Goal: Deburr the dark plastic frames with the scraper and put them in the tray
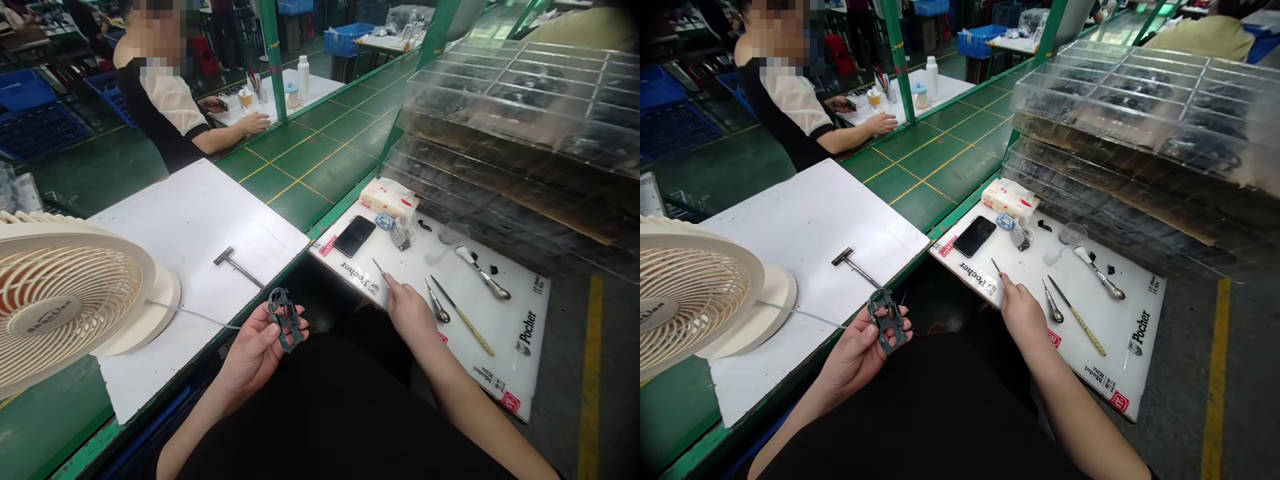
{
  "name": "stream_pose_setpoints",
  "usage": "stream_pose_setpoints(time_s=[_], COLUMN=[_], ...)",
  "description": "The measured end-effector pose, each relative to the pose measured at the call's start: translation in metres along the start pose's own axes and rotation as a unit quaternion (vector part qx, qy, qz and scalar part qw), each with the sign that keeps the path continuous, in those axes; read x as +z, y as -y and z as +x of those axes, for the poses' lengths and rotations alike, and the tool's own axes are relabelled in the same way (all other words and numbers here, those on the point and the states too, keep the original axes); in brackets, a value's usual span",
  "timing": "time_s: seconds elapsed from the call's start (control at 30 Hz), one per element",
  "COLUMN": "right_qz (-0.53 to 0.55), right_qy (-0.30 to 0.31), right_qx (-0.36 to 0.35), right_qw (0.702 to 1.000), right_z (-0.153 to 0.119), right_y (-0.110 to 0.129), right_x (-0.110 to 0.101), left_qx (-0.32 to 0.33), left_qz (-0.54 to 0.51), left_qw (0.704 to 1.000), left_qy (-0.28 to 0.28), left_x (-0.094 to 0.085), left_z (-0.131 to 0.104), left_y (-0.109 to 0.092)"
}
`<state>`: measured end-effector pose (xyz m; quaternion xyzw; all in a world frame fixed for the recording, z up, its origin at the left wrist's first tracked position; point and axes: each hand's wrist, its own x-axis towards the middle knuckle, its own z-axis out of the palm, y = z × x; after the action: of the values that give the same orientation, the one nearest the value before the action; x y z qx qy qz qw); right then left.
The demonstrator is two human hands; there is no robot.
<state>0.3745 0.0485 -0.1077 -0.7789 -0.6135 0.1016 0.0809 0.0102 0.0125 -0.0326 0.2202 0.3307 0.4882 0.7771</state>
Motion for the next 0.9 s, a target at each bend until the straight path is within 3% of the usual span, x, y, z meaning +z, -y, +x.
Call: stream_pose_setpoints(time_s=[0.27, 0.4, 0.5, 0.7, 0.9], right_qz=[0.007, 0.043, 0.103, 0.387, 0.413], right_qy=[0.01, -0.021, -0.056, -0.04, 0.011], right_qx=[0.004, 0.007, -0.003, -0.085, -0.23], right_qw=[1.0, 0.999, 0.993, 0.917, 0.881], right_z=[0.001, 0.003, -0.003, -0.042, -0.061], right_y=[0.007, 0.007, 0.011, 0.044, 0.076], right_x=[-0.009, -0.017, -0.035, -0.086, -0.113], left_qx=[0.016, 0.011, 0.004, 0.012, 0.014], left_qz=[0.007, -0.012, -0.022, -0.02, -0.023], left_qw=[1.0, 1.0, 1.0, 1.0, 0.999], left_qy=[-0.025, -0.025, -0.022, 0.009, 0.042], left_x=[0.002, 0.004, 0.005, 0.009, 0.018], left_z=[0.003, 0.002, 0.0, -0.006, -0.014], left_y=[0.002, 0.001, -0.001, -0.009, -0.018])
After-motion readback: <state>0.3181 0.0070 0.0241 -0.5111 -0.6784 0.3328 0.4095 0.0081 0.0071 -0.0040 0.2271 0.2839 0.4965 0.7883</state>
